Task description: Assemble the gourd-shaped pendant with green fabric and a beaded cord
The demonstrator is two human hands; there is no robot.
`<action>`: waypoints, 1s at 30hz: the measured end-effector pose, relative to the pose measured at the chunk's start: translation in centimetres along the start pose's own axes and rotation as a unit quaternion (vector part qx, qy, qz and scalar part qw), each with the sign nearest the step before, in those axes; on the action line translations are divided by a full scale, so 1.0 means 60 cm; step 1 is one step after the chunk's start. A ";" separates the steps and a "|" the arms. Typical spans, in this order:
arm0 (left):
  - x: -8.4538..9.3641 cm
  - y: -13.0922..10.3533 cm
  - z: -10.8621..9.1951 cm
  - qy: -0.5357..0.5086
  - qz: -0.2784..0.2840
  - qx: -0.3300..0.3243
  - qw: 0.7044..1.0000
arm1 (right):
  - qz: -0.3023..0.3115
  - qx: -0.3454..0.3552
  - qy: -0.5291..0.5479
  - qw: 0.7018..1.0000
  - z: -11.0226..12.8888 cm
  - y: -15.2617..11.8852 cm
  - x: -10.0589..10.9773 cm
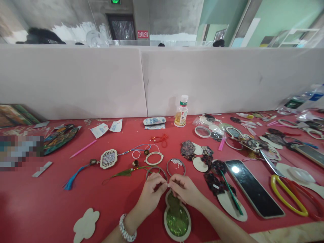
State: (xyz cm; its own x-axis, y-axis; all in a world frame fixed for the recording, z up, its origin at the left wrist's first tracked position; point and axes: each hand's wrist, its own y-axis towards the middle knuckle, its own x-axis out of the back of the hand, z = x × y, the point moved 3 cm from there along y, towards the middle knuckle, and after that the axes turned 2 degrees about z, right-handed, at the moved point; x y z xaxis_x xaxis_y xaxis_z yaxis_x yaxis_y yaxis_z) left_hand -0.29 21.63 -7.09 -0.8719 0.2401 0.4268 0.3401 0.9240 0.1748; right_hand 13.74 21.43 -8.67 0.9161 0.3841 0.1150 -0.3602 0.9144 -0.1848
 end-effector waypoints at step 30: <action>-0.005 -0.006 -0.008 0.049 0.031 -0.071 0.996 | -0.067 0.136 -0.198 0.968 0.007 -0.005 0.001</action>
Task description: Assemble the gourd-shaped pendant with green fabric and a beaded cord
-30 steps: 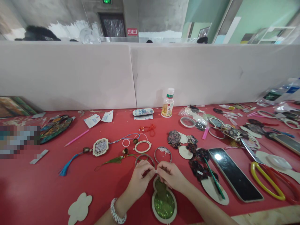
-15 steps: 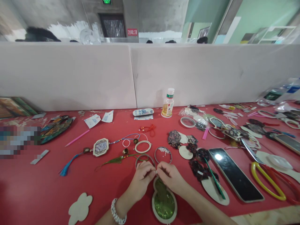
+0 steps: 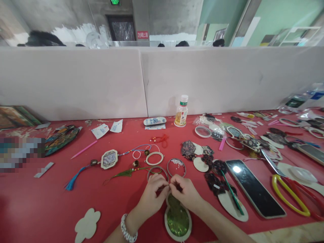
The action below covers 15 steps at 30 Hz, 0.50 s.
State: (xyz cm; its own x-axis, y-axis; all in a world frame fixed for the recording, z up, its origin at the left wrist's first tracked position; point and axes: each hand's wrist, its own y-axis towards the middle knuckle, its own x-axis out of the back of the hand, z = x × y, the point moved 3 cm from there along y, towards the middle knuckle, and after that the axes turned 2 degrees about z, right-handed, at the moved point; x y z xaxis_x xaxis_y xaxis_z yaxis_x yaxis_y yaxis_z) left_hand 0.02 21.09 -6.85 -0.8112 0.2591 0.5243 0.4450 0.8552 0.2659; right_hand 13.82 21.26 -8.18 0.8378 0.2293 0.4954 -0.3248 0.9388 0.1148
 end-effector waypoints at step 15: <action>0.010 0.006 0.003 -0.001 -0.045 0.001 0.999 | 0.009 -0.019 0.054 0.998 0.007 0.000 0.006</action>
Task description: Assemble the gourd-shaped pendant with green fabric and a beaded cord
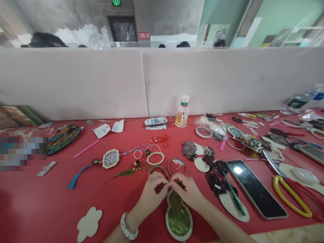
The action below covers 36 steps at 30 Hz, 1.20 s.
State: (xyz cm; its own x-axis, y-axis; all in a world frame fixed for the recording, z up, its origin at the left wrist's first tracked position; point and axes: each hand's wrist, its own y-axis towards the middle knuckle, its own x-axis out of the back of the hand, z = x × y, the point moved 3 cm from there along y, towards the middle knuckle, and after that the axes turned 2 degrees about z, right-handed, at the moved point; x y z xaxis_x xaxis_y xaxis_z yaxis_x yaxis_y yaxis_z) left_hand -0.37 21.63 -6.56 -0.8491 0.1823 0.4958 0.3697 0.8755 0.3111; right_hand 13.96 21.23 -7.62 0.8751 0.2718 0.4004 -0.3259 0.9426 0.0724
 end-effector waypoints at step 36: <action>-0.008 -0.003 0.001 0.057 -0.012 -0.007 0.998 | -0.039 0.019 -0.052 0.998 -0.003 -0.001 -0.001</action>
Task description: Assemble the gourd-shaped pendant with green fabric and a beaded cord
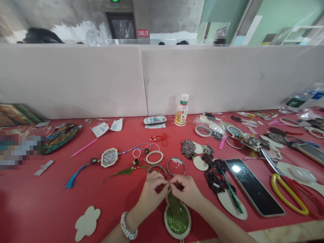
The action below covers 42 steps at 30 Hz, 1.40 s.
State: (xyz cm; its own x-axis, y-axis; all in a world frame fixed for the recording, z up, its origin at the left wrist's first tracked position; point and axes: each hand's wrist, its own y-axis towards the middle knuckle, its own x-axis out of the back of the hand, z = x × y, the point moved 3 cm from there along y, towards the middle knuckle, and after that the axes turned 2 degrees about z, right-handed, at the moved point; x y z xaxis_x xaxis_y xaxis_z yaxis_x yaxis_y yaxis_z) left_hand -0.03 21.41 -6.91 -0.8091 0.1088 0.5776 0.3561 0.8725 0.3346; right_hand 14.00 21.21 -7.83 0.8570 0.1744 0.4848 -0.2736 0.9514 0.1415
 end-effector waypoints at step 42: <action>0.018 0.001 -0.006 -0.115 0.056 -0.025 0.991 | 0.026 -0.057 0.080 0.995 -0.010 0.005 0.000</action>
State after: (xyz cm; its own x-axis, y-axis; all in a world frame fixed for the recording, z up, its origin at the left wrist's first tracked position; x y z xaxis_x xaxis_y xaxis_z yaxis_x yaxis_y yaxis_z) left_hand -0.72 21.42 -5.98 -0.8458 0.3149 0.4306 0.4685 0.8245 0.3173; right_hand 14.16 21.64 -8.32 0.9040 0.2538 0.3440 -0.2760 0.9610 0.0163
